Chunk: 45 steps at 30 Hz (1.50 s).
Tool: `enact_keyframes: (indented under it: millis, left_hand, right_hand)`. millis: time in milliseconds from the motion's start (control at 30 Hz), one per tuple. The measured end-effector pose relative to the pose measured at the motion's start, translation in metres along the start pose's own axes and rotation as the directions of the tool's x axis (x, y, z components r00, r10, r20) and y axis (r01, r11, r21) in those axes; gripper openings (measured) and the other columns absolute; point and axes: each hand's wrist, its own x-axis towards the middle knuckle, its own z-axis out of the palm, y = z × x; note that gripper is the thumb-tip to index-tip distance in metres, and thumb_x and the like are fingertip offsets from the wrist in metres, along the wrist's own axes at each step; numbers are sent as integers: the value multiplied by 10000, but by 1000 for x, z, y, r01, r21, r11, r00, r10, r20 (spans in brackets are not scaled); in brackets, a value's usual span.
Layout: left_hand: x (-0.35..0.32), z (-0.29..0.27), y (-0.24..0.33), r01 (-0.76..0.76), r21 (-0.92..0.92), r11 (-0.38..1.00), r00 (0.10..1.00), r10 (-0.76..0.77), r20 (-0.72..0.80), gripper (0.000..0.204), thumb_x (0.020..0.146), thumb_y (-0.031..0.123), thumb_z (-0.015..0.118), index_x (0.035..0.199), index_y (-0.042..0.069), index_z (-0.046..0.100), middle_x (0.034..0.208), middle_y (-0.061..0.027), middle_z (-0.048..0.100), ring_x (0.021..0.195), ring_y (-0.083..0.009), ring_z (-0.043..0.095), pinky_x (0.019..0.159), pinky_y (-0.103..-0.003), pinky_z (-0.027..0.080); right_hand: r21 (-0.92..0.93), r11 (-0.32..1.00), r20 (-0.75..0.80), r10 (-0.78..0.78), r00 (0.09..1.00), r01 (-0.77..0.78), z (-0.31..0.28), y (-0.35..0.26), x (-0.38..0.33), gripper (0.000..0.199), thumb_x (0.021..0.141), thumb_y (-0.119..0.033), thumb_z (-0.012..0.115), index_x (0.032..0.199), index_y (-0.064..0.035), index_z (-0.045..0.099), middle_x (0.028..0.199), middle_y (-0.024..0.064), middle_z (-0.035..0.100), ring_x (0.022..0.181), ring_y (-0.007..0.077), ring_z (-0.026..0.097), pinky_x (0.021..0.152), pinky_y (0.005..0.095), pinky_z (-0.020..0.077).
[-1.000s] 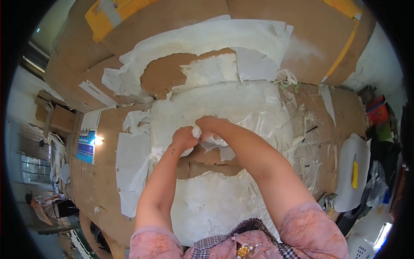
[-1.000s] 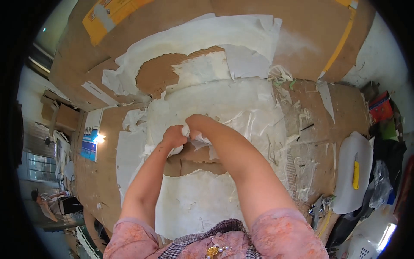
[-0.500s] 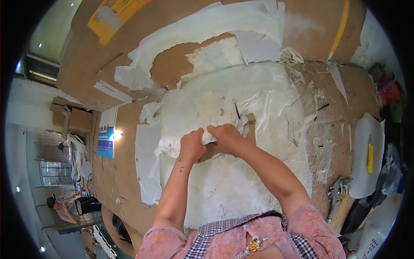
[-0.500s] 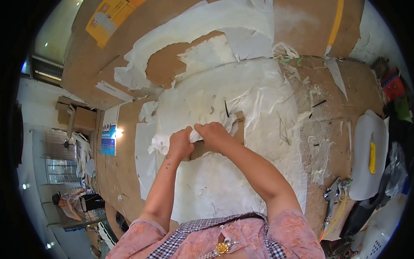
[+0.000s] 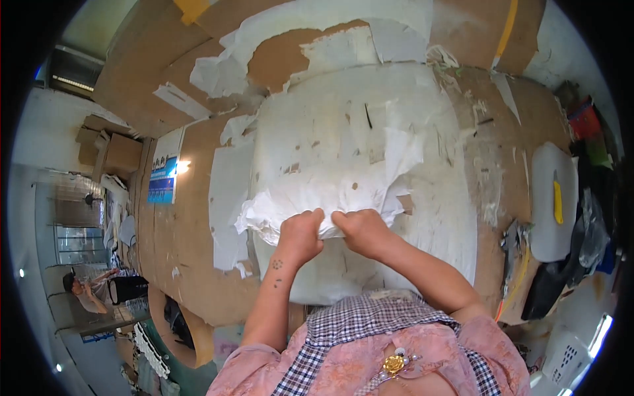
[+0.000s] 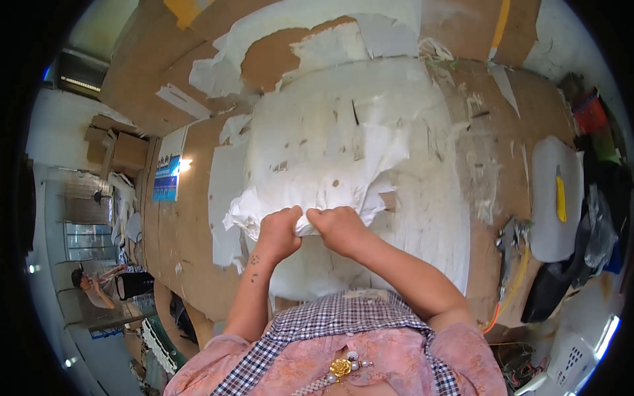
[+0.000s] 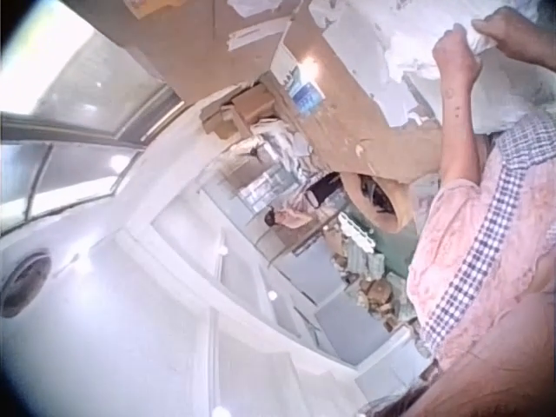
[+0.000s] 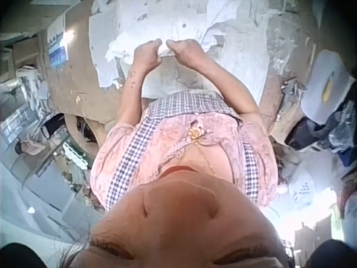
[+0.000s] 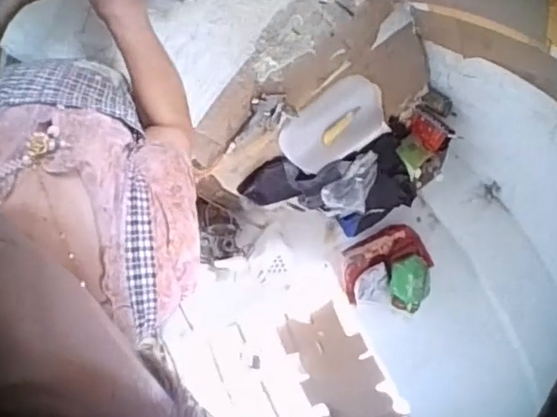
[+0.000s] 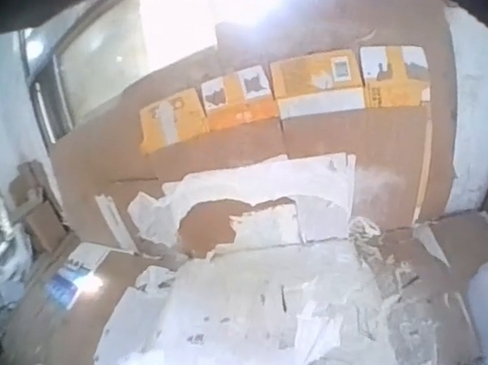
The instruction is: The recorder unpacks foam bicycle saddle paddings, cleans a workspace of scraps, and organizes the paddings while using a spray gun.
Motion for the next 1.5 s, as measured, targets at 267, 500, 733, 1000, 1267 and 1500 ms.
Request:
enact_keyframes:
  millis: [267, 500, 733, 1000, 1267, 1500]
  left_hand:
    - [-121, -1, 46, -91, -8, 996, 993, 91, -76, 217, 612, 38, 593, 800, 51, 487, 699, -151, 571, 694, -353, 581, 614, -443, 459]
    - [-183, -43, 65, -120, -28, 992, 992, 121, 36, 212, 614, 32, 580, 810, 51, 503, 706, -169, 579, 712, -378, 575, 626, -458, 452]
    - [-135, -23, 19, -40, -327, 944, 816, 220, 535, 560, 585, 366, 764, 993, 32, 575, 853, -154, 630, 750, -299, 615, 676, -364, 486]
    - [105, 1, -18, -72, -402, 913, 997, 49, -66, 489, 693, 275, 682, 1080, -3, 570, 989, -161, 618, 923, -308, 581, 820, -362, 458]
    - [315, 81, 26, -25, -129, 991, 991, 8, -133, 457, 711, 181, 618, 1133, 45, 512, 1196, -143, 480, 1082, -338, 470, 893, -412, 424]
    - [361, 96, 40, 159, 33, 987, 964, -148, -223, 284, 723, 123, 583, 1005, 96, 578, 1095, -85, 539, 980, -267, 490, 797, -439, 390]
  right_hand:
    - [-43, 998, -26, -44, 999, 43, 5, -83, -99, 177, 699, -65, 553, 855, -58, 471, 664, 161, 599, 637, 346, 609, 555, 440, 478]
    - [-34, 993, 56, -115, 992, 117, -18, -151, -130, 231, 657, -45, 567, 861, -26, 463, 626, 174, 583, 607, 364, 596, 546, 440, 473]
    - [-75, 981, 358, -139, 923, 176, 8, -101, -118, 240, 715, -154, 570, 909, -62, 463, 670, 157, 604, 640, 361, 609, 561, 453, 471]
    - [303, 921, 620, 4, 785, -244, -8, -11, -117, 351, 781, -310, 643, 996, -52, 538, 745, 158, 614, 663, 302, 597, 610, 396, 469]
    - [-200, 928, -374, 224, 900, -314, -93, 218, 55, 352, 702, -74, 604, 1048, -18, 581, 1120, 140, 557, 1119, 349, 457, 918, 404, 399]
    - [-499, 849, -84, 154, 984, -175, -82, 302, 158, 230, 707, -79, 562, 927, -54, 627, 1046, 96, 588, 1075, 323, 492, 835, 437, 431]
